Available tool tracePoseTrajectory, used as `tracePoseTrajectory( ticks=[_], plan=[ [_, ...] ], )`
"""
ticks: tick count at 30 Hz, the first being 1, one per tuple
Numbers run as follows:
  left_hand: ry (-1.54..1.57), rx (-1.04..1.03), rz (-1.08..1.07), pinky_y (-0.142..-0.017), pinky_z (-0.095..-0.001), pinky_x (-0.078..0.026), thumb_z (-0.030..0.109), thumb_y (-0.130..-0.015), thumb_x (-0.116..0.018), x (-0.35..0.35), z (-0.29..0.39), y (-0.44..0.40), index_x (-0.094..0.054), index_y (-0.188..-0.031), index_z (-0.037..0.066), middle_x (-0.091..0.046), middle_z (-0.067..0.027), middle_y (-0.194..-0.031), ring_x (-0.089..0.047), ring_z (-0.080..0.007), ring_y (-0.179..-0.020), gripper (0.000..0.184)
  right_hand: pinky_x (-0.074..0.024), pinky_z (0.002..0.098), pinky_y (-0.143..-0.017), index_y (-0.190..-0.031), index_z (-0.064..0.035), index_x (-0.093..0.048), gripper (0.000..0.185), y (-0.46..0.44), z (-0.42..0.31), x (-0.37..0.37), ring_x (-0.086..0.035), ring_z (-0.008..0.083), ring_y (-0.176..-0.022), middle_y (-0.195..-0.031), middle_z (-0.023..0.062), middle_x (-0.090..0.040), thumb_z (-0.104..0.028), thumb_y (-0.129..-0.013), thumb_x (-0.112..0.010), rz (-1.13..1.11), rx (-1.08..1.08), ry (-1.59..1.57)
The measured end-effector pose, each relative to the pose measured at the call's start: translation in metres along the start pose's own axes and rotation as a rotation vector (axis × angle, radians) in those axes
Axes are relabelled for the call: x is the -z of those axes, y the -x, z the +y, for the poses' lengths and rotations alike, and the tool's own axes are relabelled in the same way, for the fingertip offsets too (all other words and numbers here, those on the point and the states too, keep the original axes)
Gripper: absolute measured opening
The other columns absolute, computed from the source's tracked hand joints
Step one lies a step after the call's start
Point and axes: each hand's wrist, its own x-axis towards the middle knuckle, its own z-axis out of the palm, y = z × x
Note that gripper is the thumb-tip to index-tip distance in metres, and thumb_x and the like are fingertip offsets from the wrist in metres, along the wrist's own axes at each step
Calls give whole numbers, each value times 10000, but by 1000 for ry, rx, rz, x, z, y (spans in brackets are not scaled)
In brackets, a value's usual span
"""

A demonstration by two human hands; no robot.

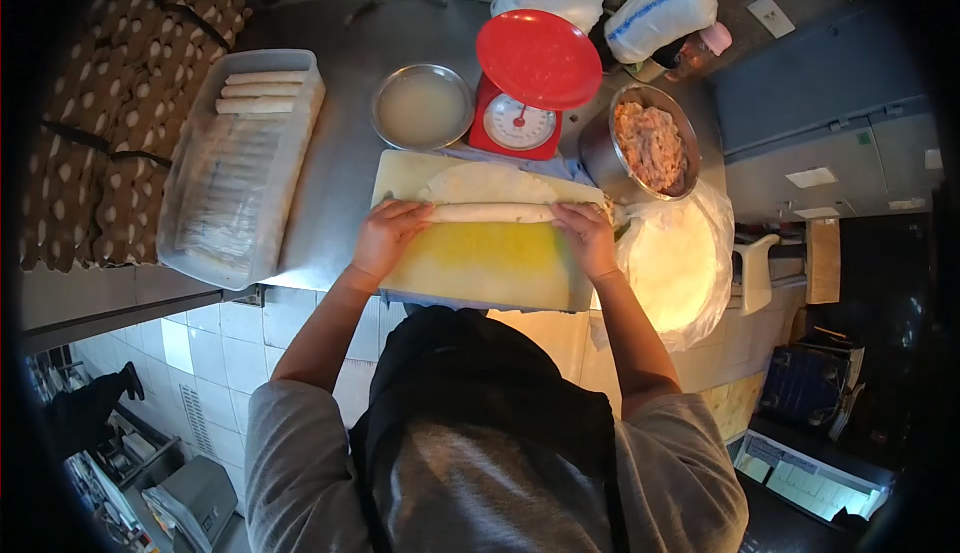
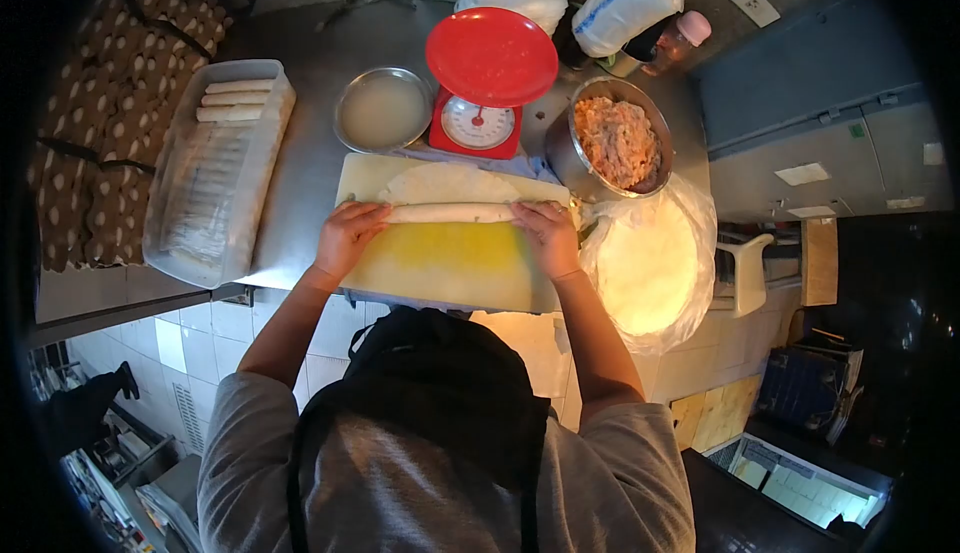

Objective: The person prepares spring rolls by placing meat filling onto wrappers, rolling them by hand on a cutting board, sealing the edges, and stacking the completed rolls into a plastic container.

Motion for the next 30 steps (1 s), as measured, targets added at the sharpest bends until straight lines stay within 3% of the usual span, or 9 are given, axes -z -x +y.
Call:
tracePoseTrajectory(
  ticks=[3,6,9,12,14,15,18,23,30],
  plan=[
    [71,93,-90,-755,-366,-519,172,-801,-699,2,-12,-13,-726,-945,103,-676,-99,-918,-630,-272,-852,162,-464,366,-778,-976,-89,-719,234,-16,4,0,-603,251,-852,-883,61,-662,-96,-742,-715,-46,-152,-79],
    [138,490,-295,-754,-397,-507,159,-806,-675,4,-14,-37,-716,-951,103,-670,-120,-913,-619,-301,-871,160,-450,384,-766,-893,-89,-722,158,-32,12,-6,-593,243,-863,-872,65,-645,-108,-736,-713,-16,-183,134],
    [-297,321,-153,-802,-423,-485,118,-803,-620,3,-1,-52,-691,-1002,92,-665,-113,-991,-606,-320,-951,213,-446,390,-770,-933,-77,-701,182,-42,5,-11,-583,243,-912,-946,71,-637,-119,-757,-680,14,-138,350],
    [-309,35,-35,-894,-432,-453,47,-791,-599,-13,20,-52,-656,-1076,54,-650,-111,-1067,-591,-313,-1022,291,-454,406,-795,-1054,-61,-657,279,-38,-9,-28,-576,257,-942,-1022,86,-618,-131,-784,-639,81,228,286],
    [-199,-217,-37,-949,-421,-433,74,-785,-614,-41,29,-37,-618,-1135,29,-619,-111,-1143,-574,-292,-1054,353,-449,413,-831,-1122,-44,-611,335,-32,-25,-41,-567,267,-968,-1071,97,-601,-147,-803,-615,15,355,309],
    [-241,-223,-28,-959,-418,-429,91,-791,-618,-51,32,-34,-610,-1151,35,-613,-104,-1153,-572,-287,-1057,364,-447,417,-850,-1156,-35,-588,365,-33,-31,-46,-563,272,-980,-1096,102,-592,-155,-812,-603,-16,420,321],
    [-323,-198,-33,-966,-410,-429,149,-805,-630,-66,39,-35,-588,-1191,56,-601,-85,-1164,-566,-272,-1060,399,-430,416,-901,-1188,-30,-562,396,-38,-41,-49,-549,267,-1023,-1114,109,-571,-177,-821,-591,-49,352,429],
    [-317,-113,-156,-865,-396,-462,244,-785,-663,-64,39,-52,-601,-1174,98,-611,-54,-1052,-581,-247,-993,420,-428,406,-886,-1164,-19,-550,376,-47,-37,-54,-540,264,-1013,-1030,106,-544,-173,-822,-564,-212,285,425],
    [-304,-137,-173,-797,-365,-462,271,-772,-662,-59,63,1,-623,-1124,114,-601,-24,-940,-591,-209,-878,387,-444,398,-844,-1152,-43,-578,355,5,-52,-39,-543,273,-973,-1006,102,-548,-139,-810,-568,-325,280,379]
  ],
)
